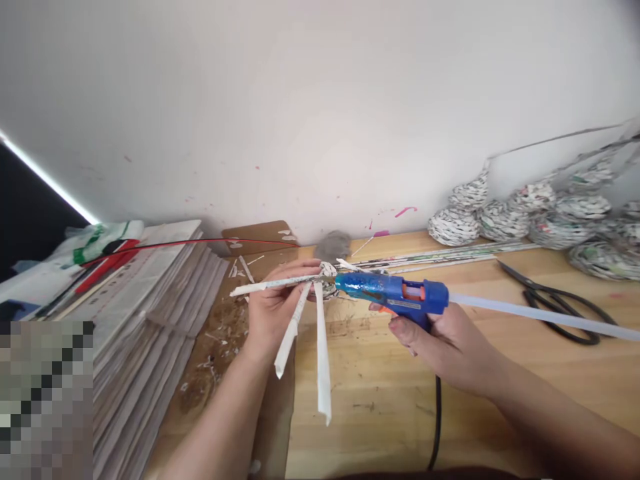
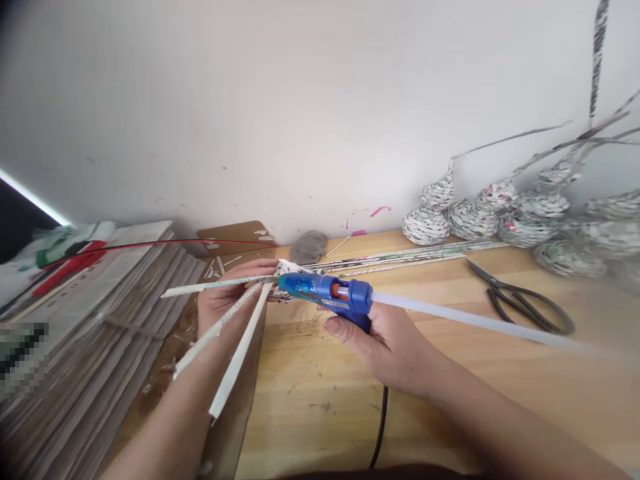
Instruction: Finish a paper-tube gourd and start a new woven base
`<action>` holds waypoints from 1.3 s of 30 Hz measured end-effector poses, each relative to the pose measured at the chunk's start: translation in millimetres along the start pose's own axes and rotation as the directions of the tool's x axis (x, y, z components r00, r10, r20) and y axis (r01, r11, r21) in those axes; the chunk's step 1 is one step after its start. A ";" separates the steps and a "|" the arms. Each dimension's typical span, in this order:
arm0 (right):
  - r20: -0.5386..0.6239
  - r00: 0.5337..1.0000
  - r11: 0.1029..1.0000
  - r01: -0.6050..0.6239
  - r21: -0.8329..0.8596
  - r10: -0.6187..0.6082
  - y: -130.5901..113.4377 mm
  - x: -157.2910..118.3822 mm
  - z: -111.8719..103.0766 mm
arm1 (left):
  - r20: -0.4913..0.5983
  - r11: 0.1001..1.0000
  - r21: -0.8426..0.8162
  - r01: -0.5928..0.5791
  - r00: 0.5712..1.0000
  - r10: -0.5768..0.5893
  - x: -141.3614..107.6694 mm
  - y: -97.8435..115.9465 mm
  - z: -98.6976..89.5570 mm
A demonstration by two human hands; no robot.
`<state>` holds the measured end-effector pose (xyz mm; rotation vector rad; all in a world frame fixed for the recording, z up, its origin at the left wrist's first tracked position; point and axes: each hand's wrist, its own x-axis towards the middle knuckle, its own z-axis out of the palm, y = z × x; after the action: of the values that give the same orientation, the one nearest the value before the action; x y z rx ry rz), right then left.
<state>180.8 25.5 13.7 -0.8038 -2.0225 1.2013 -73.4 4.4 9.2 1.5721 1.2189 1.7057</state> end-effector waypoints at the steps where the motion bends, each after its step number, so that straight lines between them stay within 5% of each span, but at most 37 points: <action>1: 0.003 1.000 1.000 0.001 -0.011 0.000 -0.5 -0.2 0.1 | 0.004 1.000 0.011 0.000 1.000 0.000 -0.3 1.1 0.2; 12: -0.012 0.998 0.990 0.062 -0.128 -0.064 3.0 -3.2 0.1 | 0.003 0.978 0.146 -0.149 0.989 0.150 -2.9 4.0 5.3; 25: -0.056 0.990 0.971 0.116 -0.211 -0.130 -1.6 -1.6 -0.1 | 0.030 0.984 0.110 -0.143 0.990 0.141 -2.0 1.7 1.7; 39: -0.015 1.000 0.984 0.020 -0.177 -0.022 2.5 -3.3 0.4 | 0.035 0.981 0.105 -0.161 0.987 0.158 -1.5 7.9 4.7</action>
<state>182.9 23.8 10.6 -0.8715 -2.1404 1.0103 -67.0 0.7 14.9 1.7936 1.2181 1.7362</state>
